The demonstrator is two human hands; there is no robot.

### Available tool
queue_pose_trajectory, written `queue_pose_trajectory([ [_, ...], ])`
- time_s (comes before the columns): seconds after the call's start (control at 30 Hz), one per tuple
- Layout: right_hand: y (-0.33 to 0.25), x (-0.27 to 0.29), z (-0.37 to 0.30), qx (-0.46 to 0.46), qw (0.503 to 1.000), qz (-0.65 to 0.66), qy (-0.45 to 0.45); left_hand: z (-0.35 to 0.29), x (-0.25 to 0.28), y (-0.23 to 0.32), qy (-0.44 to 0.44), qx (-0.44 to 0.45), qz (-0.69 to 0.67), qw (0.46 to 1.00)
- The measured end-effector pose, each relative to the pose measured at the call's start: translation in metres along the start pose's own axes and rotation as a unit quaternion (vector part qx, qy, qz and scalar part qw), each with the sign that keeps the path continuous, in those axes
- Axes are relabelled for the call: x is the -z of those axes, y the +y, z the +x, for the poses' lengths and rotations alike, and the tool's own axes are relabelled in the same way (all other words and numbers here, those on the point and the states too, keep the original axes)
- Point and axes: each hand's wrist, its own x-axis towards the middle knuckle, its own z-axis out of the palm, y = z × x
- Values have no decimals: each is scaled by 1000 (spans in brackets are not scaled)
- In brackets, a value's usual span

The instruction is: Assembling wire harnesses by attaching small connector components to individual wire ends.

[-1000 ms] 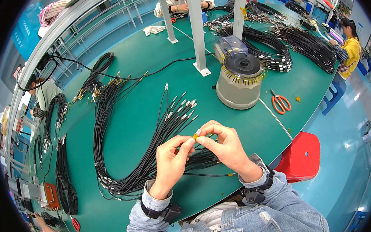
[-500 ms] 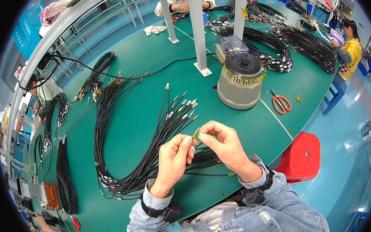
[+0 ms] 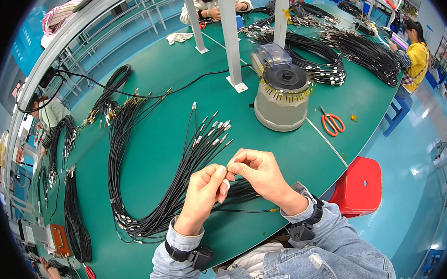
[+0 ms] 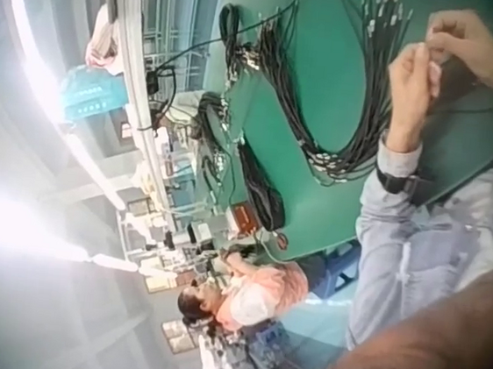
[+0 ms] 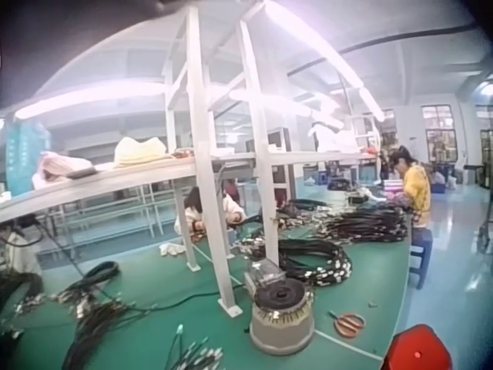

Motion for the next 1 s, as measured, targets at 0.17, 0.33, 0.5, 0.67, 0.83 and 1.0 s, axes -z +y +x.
queue_pose_trajectory([
  [0.17,-21,20,-2,-6,994,-102,39,5,3,-3,-5,-2,77,997],
  [0.33,-67,79,11,99,944,-266,170,16,5,-37,-43,-239,434,867],
  [0.5,-127,167,62,109,852,-451,242,18,4,-42,-39,-198,498,844],
  [0.67,-149,212,102,-60,795,-559,226,29,21,-31,41,-177,457,871],
  [0.83,-156,207,112,-168,819,-530,145,34,51,-27,126,-179,461,860],
  [1.0,-160,223,113,-143,824,-533,129,37,68,-22,181,-149,451,861],
])
